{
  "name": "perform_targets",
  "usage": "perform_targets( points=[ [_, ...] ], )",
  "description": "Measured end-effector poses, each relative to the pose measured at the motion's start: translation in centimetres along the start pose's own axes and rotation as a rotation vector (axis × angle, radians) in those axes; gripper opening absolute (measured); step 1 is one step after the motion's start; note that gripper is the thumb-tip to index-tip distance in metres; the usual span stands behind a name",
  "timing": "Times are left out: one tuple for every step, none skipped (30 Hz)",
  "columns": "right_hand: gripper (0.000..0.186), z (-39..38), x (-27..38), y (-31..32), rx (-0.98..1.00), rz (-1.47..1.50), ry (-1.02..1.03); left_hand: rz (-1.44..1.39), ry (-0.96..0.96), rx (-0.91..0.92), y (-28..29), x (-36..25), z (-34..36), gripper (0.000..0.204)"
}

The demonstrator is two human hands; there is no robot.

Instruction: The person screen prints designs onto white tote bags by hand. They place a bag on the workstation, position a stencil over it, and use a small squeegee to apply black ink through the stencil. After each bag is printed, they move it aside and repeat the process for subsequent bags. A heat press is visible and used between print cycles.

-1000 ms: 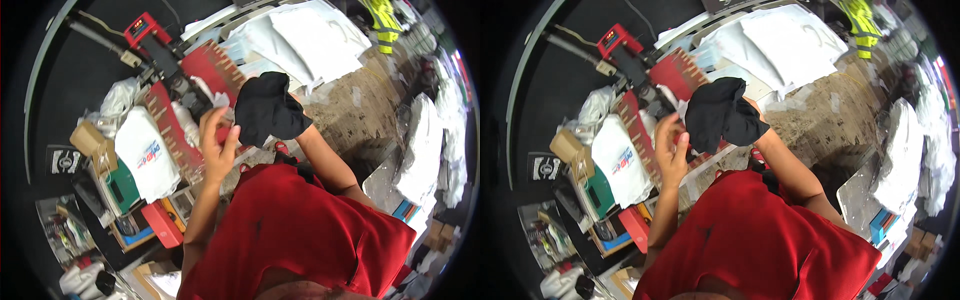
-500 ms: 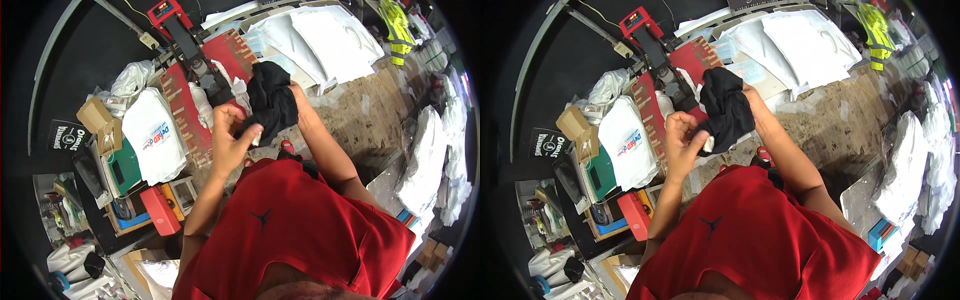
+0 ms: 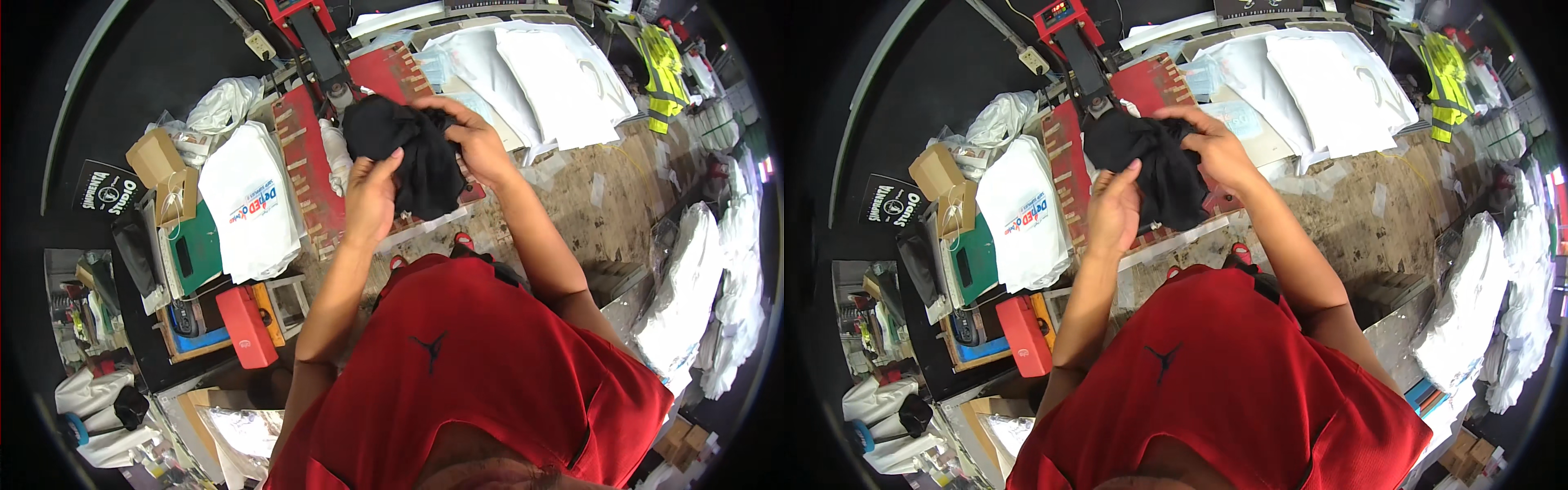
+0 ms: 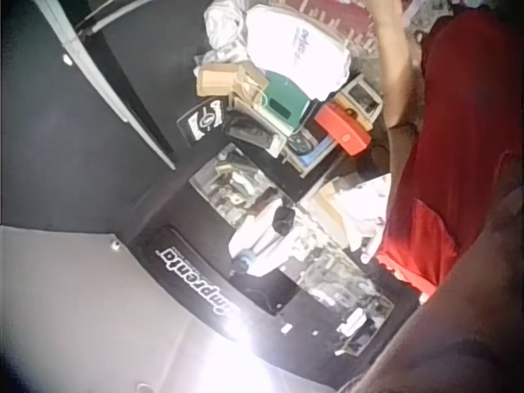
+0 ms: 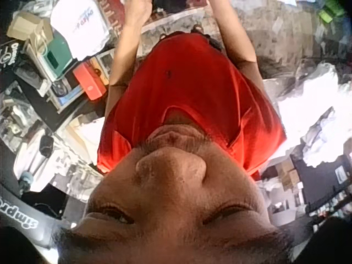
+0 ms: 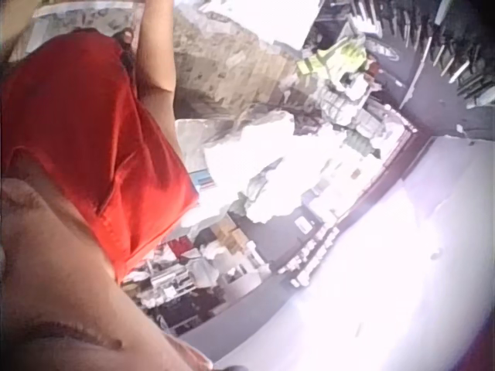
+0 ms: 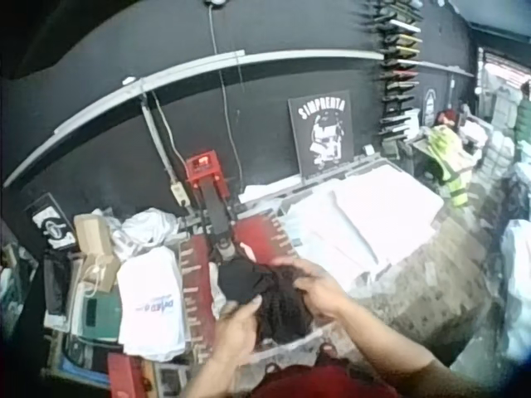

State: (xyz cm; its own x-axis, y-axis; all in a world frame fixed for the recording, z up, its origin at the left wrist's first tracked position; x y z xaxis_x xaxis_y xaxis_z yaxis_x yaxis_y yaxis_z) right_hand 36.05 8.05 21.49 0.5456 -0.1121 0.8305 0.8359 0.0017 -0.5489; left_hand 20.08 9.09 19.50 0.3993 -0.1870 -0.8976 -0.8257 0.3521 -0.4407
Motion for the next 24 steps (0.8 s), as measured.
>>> perform_targets(
  points=[
    [0.048,0.0,0.5,1.6,-0.085,-0.073,0.124,-0.056,0.008,0.004,-0.7,-1.1,0.1,0.025],
    [0.048,-0.4,0.6,2.3,-0.086,-0.075,0.124,-0.058,0.008,0.005,-0.3,-1.5,0.3,0.025],
    [0.045,-1.1,1.2,3.8,-0.233,-0.166,0.181,-0.074,-0.037,0.072,-0.1,-2.5,0.3,0.024],
    [0.043,-1.9,2.0,5.5,-0.38,-0.258,0.239,-0.09,-0.083,0.142,-0.1,-3.3,0.5,0.023],
    [0.041,-2.4,1.7,6.4,-0.392,-0.252,0.205,-0.125,-0.126,0.192,-0.2,-4.0,0.6,0.021],
    [0.039,-3.0,1.5,7.1,-0.402,-0.244,0.169,-0.122,-0.132,0.186,-0.2,-4.1,0.7,0.021],
    [0.032,-3.5,1.7,6.0,-0.285,-0.253,0.178,-0.068,-0.168,0.127,0.2,-4.3,0.9,0.02],
    [0.032,-4.4,1.9,5.2,-0.278,-0.252,0.176,-0.013,-0.204,0.067,0.5,-4.6,1.1,0.02],
    [0.035,-4.9,1.8,2.4,-0.132,-0.291,0.058,-0.012,-0.206,0.063,0.1,-4.6,1.3,0.02],
    [0.041,-5.5,1.1,0.1,0.01,-0.329,-0.058,0.202,-0.231,0.008,-0.3,-5.1,1.6,0.018],
    [0.041,-5.8,0.6,-0.9,0.01,-0.328,-0.057,0.416,-0.255,-0.048,-0.9,-5.6,1.6,0.017],
    [0.057,-5.9,0.3,-2.1,0.021,-0.473,-0.011,0.415,-0.251,-0.041,-1.9,-5.9,1.5,0.017],
    [0.076,-5.8,0.3,-3.0,0.037,-0.618,0.035,0.57,-0.294,0.019,-3.7,-6.8,1.3,0.017],
    [0.076,-5.3,0.0,-3.2,0.036,-0.618,0.036,0.726,-0.337,0.078,-5.0,-7.1,1.1,0.017],
    [0.084,-4.5,-0.2,-3.1,0.026,-0.621,0.087,0.83,-0.361,0.12,-5.4,-7.5,1.2,0.018],
    [0.092,-3.4,-0.7,-2.4,0.019,-0.624,0.138,0.832,-0.363,0.12,-5.3,-8.1,1.7,0.018],
    [0.076,-2.1,-3.2,0.7,-0.038,-0.466,0.133,0.768,-0.352,0.151,-5.7,-8.9,2.1,0.019],
    [0.054,-1.7,-2.2,0.1,-0.024,-0.371,0.054,0.704,-0.337,0.164,-5.5,-9.9,2.3,0.02],
    [0.046,-1.2,-1.9,1.1,-0.017,-0.4,0.069,0.639,-0.227,0.14,-5.3,-10.7,2.5,0.025],
    [0.039,-0.9,-1.5,2.1,-0.011,-0.429,0.084,0.584,-0.26,0.17,-5.2,-11.7,2.9,0.032],
    [0.032,-1.4,-0.9,1.8,-0.077,-0.237,-0.13,0.585,-0.299,0.146,-5.0,-13.5,2.7,0.033],
    [0.032,-1.5,0.1,2.0,-0.075,-0.237,-0.133,0.583,-0.337,0.132,-5.2,-14.8,2.7,0.035],
    [0.032,-1.8,-0.4,2.7,-0.125,0.099,-0.274,0.58,-0.347,0.102,-4.7,-15.5,3.3,0.035],
    [0.032,-2.3,-0.9,2.6,-0.171,0.436,-0.412,0.58,-0.358,0.068,-4.1,-16.1,3.9,0.036]
  ],
)
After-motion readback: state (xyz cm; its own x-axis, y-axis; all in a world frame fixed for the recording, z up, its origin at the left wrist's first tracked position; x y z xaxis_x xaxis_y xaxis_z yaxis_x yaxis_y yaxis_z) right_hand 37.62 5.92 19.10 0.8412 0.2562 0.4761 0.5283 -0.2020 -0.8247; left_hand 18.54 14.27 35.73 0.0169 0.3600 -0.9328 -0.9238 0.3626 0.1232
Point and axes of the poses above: each hand's wrist, its own z-axis towards the middle knuckle, its own y-axis out of the back of the hand, x = y × z, the point moved 8 cm from there along z, towards the middle knuckle, and after that the axes turned 14 degrees about z, right-handed, at the moved point
